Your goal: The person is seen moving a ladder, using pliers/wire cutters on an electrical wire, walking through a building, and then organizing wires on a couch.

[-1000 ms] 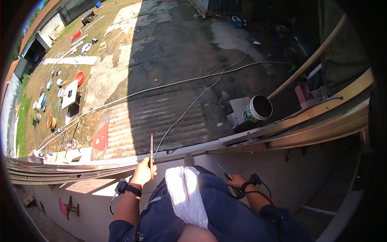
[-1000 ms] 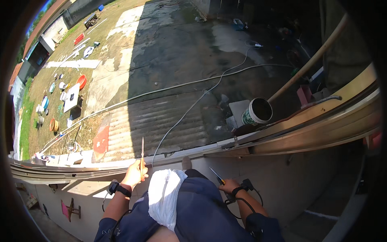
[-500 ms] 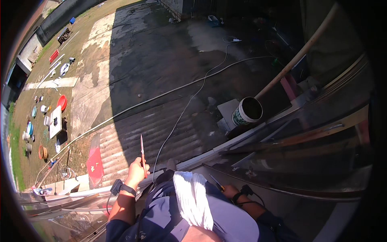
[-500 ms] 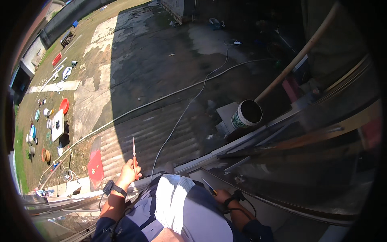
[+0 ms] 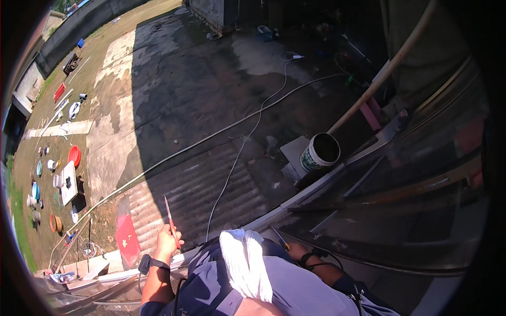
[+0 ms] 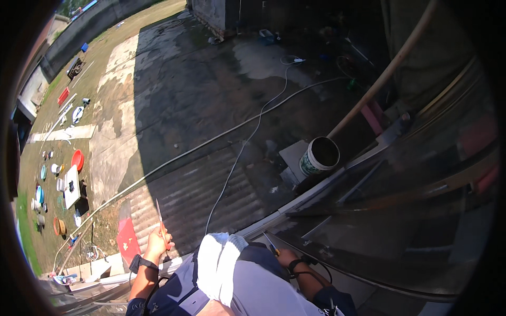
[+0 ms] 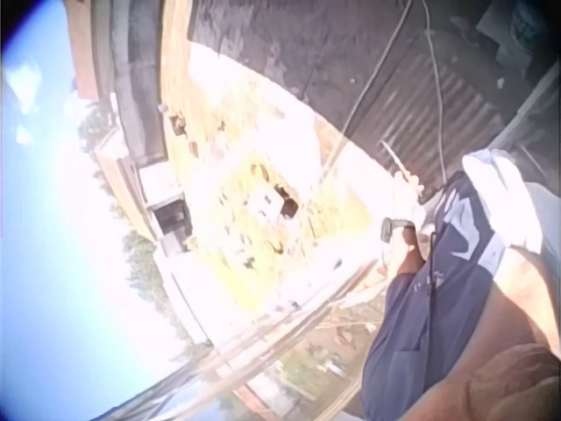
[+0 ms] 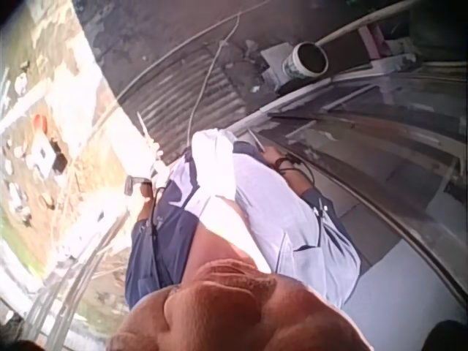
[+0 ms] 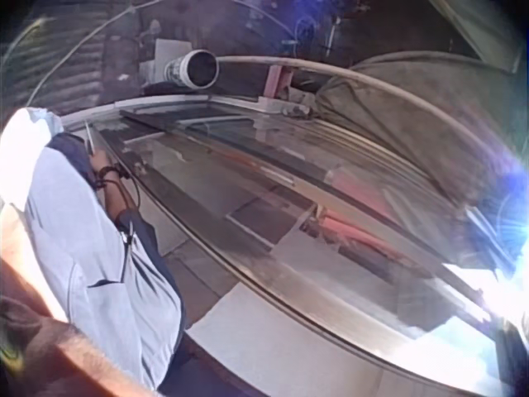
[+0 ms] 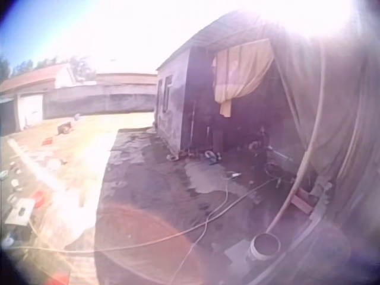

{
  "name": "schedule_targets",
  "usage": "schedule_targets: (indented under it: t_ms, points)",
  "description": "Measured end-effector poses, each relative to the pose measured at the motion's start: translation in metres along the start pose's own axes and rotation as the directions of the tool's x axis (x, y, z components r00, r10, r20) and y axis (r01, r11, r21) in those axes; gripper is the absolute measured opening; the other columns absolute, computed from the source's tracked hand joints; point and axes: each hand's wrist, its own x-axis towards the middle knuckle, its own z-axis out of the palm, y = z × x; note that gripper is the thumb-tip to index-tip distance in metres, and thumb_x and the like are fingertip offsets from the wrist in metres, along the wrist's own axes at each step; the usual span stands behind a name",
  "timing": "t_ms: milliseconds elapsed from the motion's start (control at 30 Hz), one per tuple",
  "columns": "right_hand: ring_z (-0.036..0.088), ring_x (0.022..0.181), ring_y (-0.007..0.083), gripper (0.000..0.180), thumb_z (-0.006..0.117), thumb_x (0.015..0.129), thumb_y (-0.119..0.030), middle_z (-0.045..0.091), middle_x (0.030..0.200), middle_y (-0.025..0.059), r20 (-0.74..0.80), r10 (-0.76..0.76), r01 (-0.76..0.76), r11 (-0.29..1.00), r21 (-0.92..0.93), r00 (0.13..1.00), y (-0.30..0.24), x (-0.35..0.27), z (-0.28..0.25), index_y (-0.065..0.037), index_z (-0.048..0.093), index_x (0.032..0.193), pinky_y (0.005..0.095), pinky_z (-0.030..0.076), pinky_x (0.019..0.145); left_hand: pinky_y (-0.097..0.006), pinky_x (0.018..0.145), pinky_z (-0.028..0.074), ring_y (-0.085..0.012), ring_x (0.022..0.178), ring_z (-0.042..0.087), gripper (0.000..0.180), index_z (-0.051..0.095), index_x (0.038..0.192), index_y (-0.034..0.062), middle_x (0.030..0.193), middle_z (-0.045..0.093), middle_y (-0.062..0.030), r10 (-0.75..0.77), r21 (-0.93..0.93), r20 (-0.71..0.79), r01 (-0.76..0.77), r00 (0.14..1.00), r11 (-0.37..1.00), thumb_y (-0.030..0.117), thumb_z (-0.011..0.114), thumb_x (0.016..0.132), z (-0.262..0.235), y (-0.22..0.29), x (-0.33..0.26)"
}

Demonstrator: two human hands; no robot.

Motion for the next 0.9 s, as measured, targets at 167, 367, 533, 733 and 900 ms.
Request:
schedule_targets:
  t_ms: [167, 367, 533, 733, 900]
  points:
    - [0.064, 0.095, 0.038, 0.049, 0.068, 0.076, -0.046, 0.067, 0.099, 0.0222, -0.023, 0.032, -0.028, 0.988, 0.15, 0.999, 0.014, 0.03, 0.023, -0.004, 0.066, 0.101, 0.0429, 0.05, 0.082, -0.028, 0.049, 0.056, -0.0135, 0.056, 0.059, 0.027, 0.049, 0.102, -0.0011, 0.077, 0.056, -0.0059, -0.002, 0.047, -0.024, 0.003, 1.0, 0.999, -0.003, 0.057, 0.077, -0.02, 0.003, 0.005]
    - [0.066, 0.08, 0.028, 0.041, 0.067, 0.077, -0.036, 0.068, 0.088, 0.0164, -0.011, 0.141, -0.123, 0.896, 0.428, 0.99, -0.01, 0.036, 0.026, 0.001, 0.065, 0.097, 0.0378, 0.051, 0.072, -0.029, 0.049, 0.057, -0.0145, 0.058, 0.059, 0.027, 0.049, 0.103, -0.0005, 0.079, 0.053, -0.0053, -0.035, 0.006, -0.052, 0.035, 0.998, 0.999, -0.004, 0.056, 0.078, -0.041, -0.003, 0.011]
    - [0.066, 0.081, 0.0291, 0.039, 0.067, 0.078, -0.032, 0.068, 0.089, 0.0163, -0.042, 0.162, -0.127, 0.885, 0.449, 0.986, -0.05, 0.033, 0.012, 0.001, 0.065, 0.098, 0.0383, 0.051, 0.073, -0.031, 0.049, 0.058, -0.0158, 0.06, 0.061, 0.025, 0.049, 0.102, 0.0005, 0.082, 0.055, -0.0063, -0.053, -0.006, -0.063, 0.053, 0.997, 0.999, -0.005, 0.058, 0.079, -0.045, 0.003, 0.017]
    - [0.066, 0.094, 0.033, 0.053, 0.068, 0.077, -0.043, 0.067, 0.1, 0.0226, -0.133, 0.132, -0.071, 0.918, 0.391, 0.982, -0.09, 0.035, -0.007, 0.003, 0.064, 0.102, 0.0391, 0.051, 0.083, -0.031, 0.051, 0.059, -0.018, 0.062, 0.061, 0.029, 0.047, 0.103, -0.0018, 0.08, 0.055, -0.0084, -0.07, -0.025, -0.047, 0.069, 0.996, 0.997, -0.003, 0.056, 0.076, -0.056, 0.002, 0.024]
    - [0.067, 0.081, 0.0268, 0.041, 0.071, 0.075, -0.032, 0.069, 0.087, 0.0164, -0.16, 0.142, -0.068, 0.916, 0.396, 0.977, -0.122, 0.039, -0.035, 0.002, 0.065, 0.096, 0.0367, 0.052, 0.074, -0.03, 0.048, 0.057, -0.0177, 0.058, 0.06, 0.026, 0.048, 0.102, -0.0001, 0.081, 0.054, -0.0074, -0.079, -0.015, -0.053, 0.078, 0.995, 0.997, -0.003, 0.055, 0.077, -0.058, 0.007, 0.034]
